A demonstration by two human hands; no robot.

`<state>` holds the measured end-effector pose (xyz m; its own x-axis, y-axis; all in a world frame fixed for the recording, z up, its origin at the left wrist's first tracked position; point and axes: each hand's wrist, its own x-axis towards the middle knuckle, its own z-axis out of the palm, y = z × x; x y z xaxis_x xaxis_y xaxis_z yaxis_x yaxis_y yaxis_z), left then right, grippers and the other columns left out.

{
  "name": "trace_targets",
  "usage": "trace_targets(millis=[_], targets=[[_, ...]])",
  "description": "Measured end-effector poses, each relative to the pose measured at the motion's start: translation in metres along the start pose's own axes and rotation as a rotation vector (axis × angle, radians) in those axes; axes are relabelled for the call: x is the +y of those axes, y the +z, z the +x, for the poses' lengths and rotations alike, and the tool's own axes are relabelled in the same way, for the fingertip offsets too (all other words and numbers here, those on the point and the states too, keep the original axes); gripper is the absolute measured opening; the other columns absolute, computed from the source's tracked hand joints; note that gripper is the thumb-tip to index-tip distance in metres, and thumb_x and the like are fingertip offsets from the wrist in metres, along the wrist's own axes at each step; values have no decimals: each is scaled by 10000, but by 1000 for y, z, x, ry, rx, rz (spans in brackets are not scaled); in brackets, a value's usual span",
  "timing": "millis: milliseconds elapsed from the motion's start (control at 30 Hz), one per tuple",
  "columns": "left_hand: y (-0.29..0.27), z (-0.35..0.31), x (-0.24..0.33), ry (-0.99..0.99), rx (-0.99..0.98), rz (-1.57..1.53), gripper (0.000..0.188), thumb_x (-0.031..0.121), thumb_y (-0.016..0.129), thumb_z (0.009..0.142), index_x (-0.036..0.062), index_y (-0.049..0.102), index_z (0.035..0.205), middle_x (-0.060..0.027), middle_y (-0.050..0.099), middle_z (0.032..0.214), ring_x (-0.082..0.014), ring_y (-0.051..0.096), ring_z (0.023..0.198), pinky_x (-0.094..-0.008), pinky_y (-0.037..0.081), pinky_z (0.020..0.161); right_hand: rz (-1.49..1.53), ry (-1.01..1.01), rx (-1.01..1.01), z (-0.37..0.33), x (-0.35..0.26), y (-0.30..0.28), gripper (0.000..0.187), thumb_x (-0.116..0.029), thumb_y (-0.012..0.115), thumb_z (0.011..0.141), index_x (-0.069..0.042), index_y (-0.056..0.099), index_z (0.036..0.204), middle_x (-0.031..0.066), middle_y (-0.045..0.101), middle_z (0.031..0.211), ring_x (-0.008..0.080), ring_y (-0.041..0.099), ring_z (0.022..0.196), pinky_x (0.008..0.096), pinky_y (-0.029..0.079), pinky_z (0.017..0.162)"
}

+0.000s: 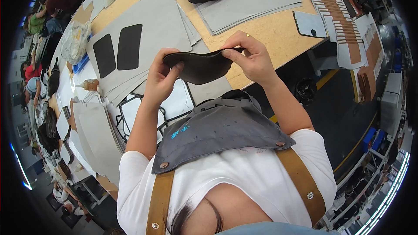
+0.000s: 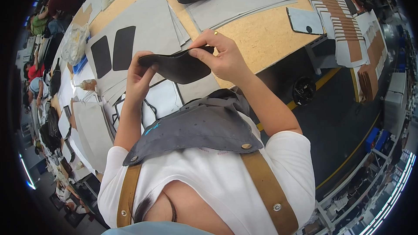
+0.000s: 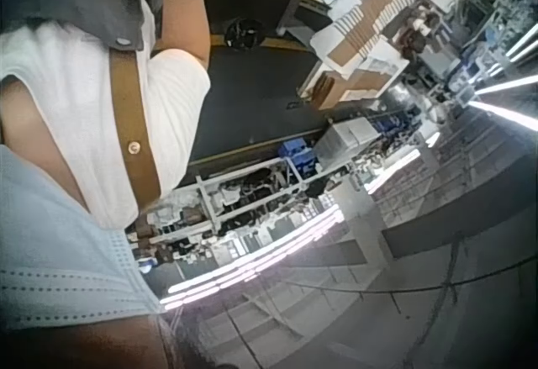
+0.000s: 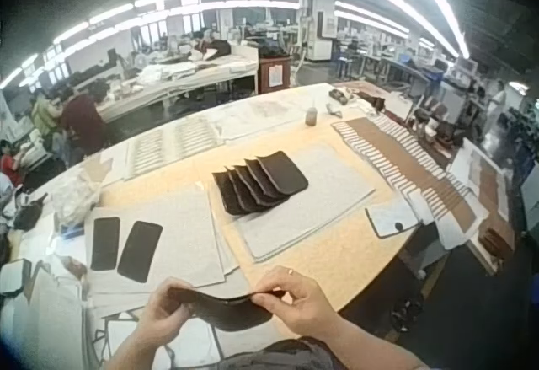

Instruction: The recorder is aligning and assembling multiple leather and plastic components to prepare them for sewing.

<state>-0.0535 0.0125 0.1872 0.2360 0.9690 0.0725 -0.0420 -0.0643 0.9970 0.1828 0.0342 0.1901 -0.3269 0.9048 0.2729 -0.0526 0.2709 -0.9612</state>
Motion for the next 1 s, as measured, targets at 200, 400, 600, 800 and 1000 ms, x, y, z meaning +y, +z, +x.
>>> trace_targets(millis=[200, 400, 600, 800, 1000], targets=[[10, 6, 13, 115, 11, 196, 192, 20, 593, 822, 22, 563, 1012, -52, 574, 942, -137, 538, 894, -248, 410, 795, -49, -75, 69, -2, 2, 2, 114, 68, 618, 779, -23, 607, 846, 37, 559, 817, 102, 504, 743, 221, 390, 656], [13, 7, 19, 149, 25, 373, 135, 50, 606, 816, 31, 631, 948, -62, 599, 871, -149, 568, 822, -250, 429, 752, -54, -50, 89, -2, 2, 4, 94, 20, 661, 753, -43, 626, 812, -1, 549, 748, 106, 502, 740, 230, 381, 668], [15, 8, 20, 116, 92, 379, 95, 54, 621, 803, 20, 656, 884, -52, 606, 799, -144, 573, 764, -241, 432, 710, -156, -87, 16, -5, -3, 2, 135, 79, 625, 761, -21, 605, 850, 45, 557, 816, 117, 524, 773, 225, 405, 669], [15, 7, 27, 76, 70, 382, 87, 54, 624, 799, 20, 663, 870, -52, 618, 787, -149, 572, 757, -256, 435, 704, -325, -43, -44, 0, -14, 3, 130, -12, 608, 791, 4, 589, 919, 64, 564, 849, 143, 530, 772, 252, 424, 695], [14, 10, 28, 100, 22, 399, 99, 58, 628, 794, 33, 666, 881, -53, 622, 819, -161, 574, 796, -273, 442, 720, -306, -52, -58, -1, -17, 0, 138, -15, 616, 792, -7, 596, 928, 60, 568, 852, 140, 541, 783, 251, 426, 705]])
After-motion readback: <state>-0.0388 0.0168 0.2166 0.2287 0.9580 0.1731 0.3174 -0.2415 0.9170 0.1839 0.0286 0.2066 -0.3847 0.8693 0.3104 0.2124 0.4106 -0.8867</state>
